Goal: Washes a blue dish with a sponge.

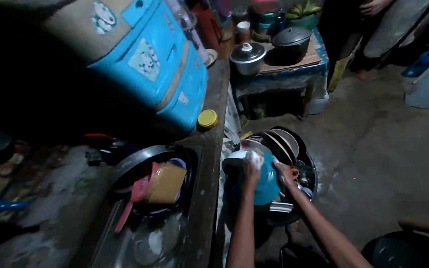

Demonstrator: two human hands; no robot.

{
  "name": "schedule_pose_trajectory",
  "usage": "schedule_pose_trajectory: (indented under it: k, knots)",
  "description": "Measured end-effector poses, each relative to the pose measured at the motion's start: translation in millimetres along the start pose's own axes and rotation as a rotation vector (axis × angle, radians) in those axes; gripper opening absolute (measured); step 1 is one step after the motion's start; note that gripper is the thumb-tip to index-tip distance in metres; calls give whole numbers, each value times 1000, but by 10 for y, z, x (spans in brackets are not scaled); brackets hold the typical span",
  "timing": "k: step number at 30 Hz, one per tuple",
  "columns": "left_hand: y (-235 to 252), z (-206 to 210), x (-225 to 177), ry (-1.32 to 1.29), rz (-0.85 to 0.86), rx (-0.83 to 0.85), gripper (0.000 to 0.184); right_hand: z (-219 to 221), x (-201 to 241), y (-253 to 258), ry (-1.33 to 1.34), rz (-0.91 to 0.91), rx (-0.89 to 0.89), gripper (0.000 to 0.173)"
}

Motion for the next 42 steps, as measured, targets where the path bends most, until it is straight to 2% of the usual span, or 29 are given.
schedule_pose_trajectory:
  k: [2, 5, 8, 11, 13, 16, 18, 21, 23, 26, 28, 29, 31, 33, 36, 38, 40, 42]
  knots:
    - [-64, 0, 215, -44, -87, -49, 46, -161, -13, 45, 27, -14, -94, 36]
    - [-431, 207, 105, -104, -9, -110, 49, -324, -29, 196, 52, -32, -207, 38]
    - [-490, 356, -140, -51, 97, -126, 48, -285, -99, 245, -33, 18, -170, 39]
    - [-220, 172, 56, -14, -62, -134, 45, -183, -97, 96, -98, 48, -107, 37]
    - [-91, 58, 256, -36, -75, -222, 45, -139, -83, 48, -71, 27, -77, 36]
    - [-174, 76, 225, -92, 144, -314, 41, -86, -80, 41, -13, 31, -65, 34]
    - [-326, 167, 95, -124, 299, -243, 39, -99, -83, 94, -10, 34, -75, 35]
    - [-453, 266, -101, -209, 404, -188, 30, -111, -70, 144, -71, 36, -60, 35]
    - [-344, 226, 4, -264, 373, -229, 26, -92, -54, 83, -116, 47, -5, 34]
    - [-188, 146, 336, -252, 178, -247, 28, -115, -45, -13, -84, 24, 16, 34]
    - [-276, 164, 285, -231, 123, -209, 30, -150, -36, 40, -41, -8, -22, 34]
    - [-378, 195, 166, -223, 164, -187, 29, -153, -49, 60, -39, -10, -39, 36]
    - [-548, 312, -107, -202, 362, -197, 25, -119, -59, 55, -87, 3, -20, 38]
    - [-489, 290, -219, -168, 460, -212, 24, -31, -47, 23, -150, -22, 36, 36]
    - [-191, 145, 60, -218, 246, -219, 30, -18, -19, -68, -180, -34, 69, 36]
    - [-210, 122, 234, -261, 94, -212, 33, -98, 26, -80, -152, -46, 7, 37]
    - [-391, 186, 175, -202, 87, -183, 30, -185, -3, 17, -115, -56, -86, 38]
    - [-623, 316, -27, -186, 198, -147, 25, -243, -76, 102, -93, -46, -135, 39]
Point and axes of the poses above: each hand's wrist, its own y-axis towards the middle knuckle, its own z-axis out of the palm, x = y × z, the point moved 7 cm from there along y, towards the middle knuckle, and after that the axes turned 2 degrees about y, right-handed, at the moved point
